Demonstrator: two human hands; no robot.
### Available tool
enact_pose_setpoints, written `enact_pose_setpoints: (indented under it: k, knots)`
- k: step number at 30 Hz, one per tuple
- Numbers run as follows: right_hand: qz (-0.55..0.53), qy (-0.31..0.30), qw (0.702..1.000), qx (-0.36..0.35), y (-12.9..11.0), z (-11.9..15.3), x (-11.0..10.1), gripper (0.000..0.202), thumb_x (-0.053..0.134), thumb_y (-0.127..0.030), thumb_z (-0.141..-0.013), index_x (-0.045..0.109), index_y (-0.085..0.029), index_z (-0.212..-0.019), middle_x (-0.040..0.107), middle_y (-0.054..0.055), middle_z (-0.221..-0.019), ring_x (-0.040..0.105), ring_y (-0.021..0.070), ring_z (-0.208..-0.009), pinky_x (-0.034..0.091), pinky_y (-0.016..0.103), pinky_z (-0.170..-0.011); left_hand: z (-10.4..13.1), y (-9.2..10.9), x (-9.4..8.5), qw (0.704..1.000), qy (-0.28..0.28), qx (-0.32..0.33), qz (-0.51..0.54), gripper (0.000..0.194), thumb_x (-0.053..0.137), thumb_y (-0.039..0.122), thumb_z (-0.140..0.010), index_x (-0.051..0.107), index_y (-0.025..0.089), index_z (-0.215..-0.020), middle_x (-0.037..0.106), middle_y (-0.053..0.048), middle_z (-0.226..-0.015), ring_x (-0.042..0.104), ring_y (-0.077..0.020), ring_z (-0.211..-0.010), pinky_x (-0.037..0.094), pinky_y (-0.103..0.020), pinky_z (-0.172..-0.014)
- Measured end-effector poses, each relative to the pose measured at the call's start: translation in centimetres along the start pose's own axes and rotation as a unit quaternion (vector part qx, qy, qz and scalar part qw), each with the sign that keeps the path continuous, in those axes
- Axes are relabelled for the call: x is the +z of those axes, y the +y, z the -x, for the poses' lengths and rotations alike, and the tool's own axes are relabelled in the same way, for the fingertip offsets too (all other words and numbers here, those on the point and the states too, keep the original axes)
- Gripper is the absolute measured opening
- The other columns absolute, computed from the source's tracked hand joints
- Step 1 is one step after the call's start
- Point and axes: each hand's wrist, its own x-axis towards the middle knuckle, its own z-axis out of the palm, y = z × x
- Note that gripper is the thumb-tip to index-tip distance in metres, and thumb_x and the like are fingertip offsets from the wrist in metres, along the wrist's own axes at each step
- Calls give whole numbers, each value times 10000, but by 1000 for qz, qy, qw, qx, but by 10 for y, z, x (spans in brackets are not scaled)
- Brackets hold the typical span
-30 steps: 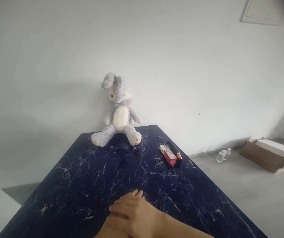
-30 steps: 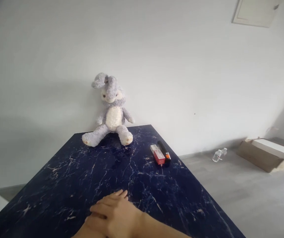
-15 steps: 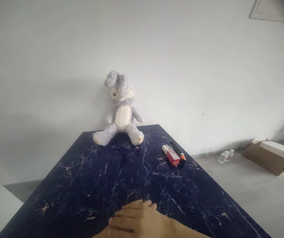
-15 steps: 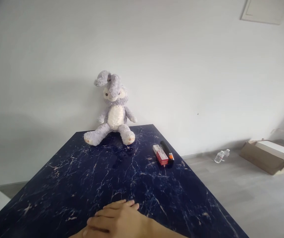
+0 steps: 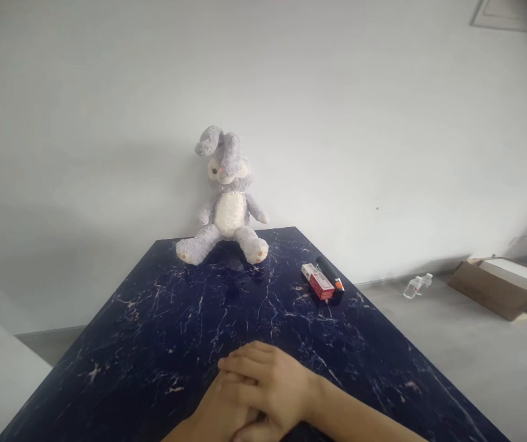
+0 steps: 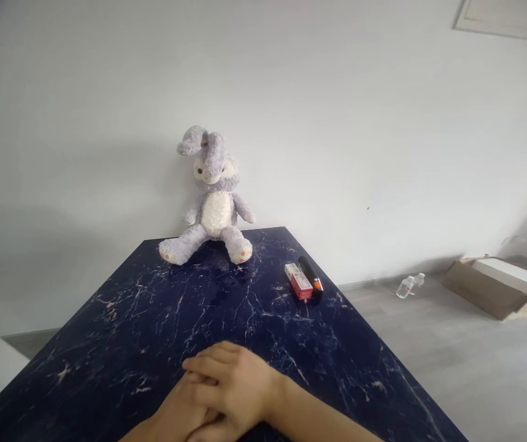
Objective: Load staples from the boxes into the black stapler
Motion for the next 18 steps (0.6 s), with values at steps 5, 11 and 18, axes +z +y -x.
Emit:
enact_pose_setpoints:
  k: [5, 11, 18]
  knots:
    - [131, 60, 985, 94, 33, 19, -26, 415, 573, -342, -910, 575, -199, -1300, 658, 90, -1303, 590, 240, -1219, 450, 436, -1087, -24, 11, -29, 1000, -31, 1, -8, 319, 435, 282, -972, 622, 247, -717, 664, -37, -764, 621, -211, -828, 536, -400, -831]
    - [302, 307, 833, 347, 84, 96, -75, 366, 593, -267, -862, 588, -261, -1228, 623, 99, -1288, 507, 301, -1286, 309, 576, -1139, 1, -36, -53, 999, 0, -3, -37, 452, 382, 218, -982, 270, 184, -546, 283, 55, -518, 276, -97, -470, 341, -241, -538]
    - [109, 293, 668, 675, 116, 159, -110, 615, 394, -529, -917, 492, -144, -1387, 646, 162, -1250, 647, 273, -1056, 491, 397, -924, 50, -94, -112, 984, 83, -121, -105, 462, 524, 359, -890, 201, 209, -596, 186, 67, -548, 262, -94, -456, 264, -211, -485]
